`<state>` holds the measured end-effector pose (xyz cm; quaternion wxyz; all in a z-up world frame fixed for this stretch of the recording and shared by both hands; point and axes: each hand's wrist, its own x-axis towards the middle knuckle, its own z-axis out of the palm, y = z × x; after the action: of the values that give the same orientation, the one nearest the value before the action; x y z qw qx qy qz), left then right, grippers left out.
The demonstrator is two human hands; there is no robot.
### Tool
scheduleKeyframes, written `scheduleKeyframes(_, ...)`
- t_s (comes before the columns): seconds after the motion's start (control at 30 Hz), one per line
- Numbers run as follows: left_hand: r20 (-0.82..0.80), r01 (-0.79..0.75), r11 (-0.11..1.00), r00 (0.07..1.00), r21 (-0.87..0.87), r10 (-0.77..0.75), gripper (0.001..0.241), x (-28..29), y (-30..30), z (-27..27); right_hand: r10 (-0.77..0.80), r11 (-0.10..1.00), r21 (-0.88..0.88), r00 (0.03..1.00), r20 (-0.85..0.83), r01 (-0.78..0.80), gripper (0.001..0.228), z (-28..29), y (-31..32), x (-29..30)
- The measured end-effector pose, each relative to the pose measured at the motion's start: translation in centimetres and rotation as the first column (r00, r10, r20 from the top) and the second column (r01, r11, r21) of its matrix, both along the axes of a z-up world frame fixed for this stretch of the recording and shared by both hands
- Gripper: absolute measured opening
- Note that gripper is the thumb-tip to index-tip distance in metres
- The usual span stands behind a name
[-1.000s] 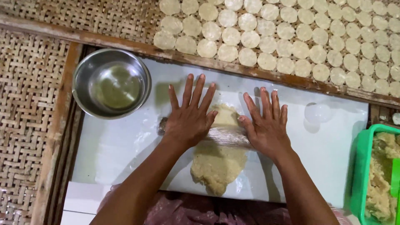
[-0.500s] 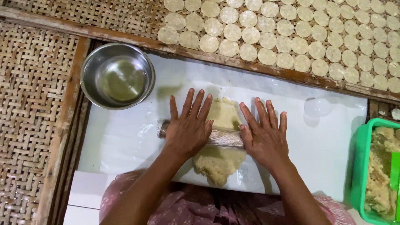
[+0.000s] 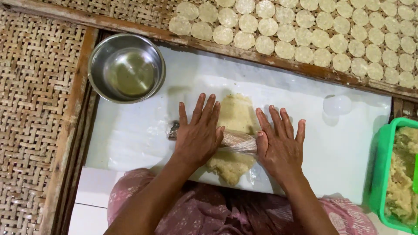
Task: Rolling out dough and cutting small circular shapes for crackers or chips.
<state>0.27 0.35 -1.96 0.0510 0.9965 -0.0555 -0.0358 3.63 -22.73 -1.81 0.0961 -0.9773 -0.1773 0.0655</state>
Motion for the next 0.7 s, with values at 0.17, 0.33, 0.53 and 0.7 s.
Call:
scheduleKeyframes(0.17,0.193,0.003,1.0,0.981,0.03,-0.008,0.061,-1.5,-0.3,-1.1,0.005,0.999,0.038,0.998,0.064,-0.008,0.056,-0.1,-0.1,-1.4)
scheduleKeyframes(0.33,-0.271,-0.026,0.999,0.962,-0.047,0.012,0.07,0.9,-0.2,3.4,0.041,0.999,-0.022,0.999,0.01,-0.041,0.059,0.4,-0.6,0.3)
scheduleKeyframes(0.53,-0.008,-0.058,0.998,0.998,0.01,0.058,0.071,4.4,1.2,1.6,0.063,0.995,-0.067,0.991,-0.118,-0.071,0.064,2.3,0.6,3.5)
scheduleKeyframes(0.7,-0.206,-0.151,0.988,0.969,-0.039,0.14,0.067,3.5,1.4,1.5,0.015,0.995,-0.094,0.989,-0.147,-0.029,0.063,0.7,0.8,3.2)
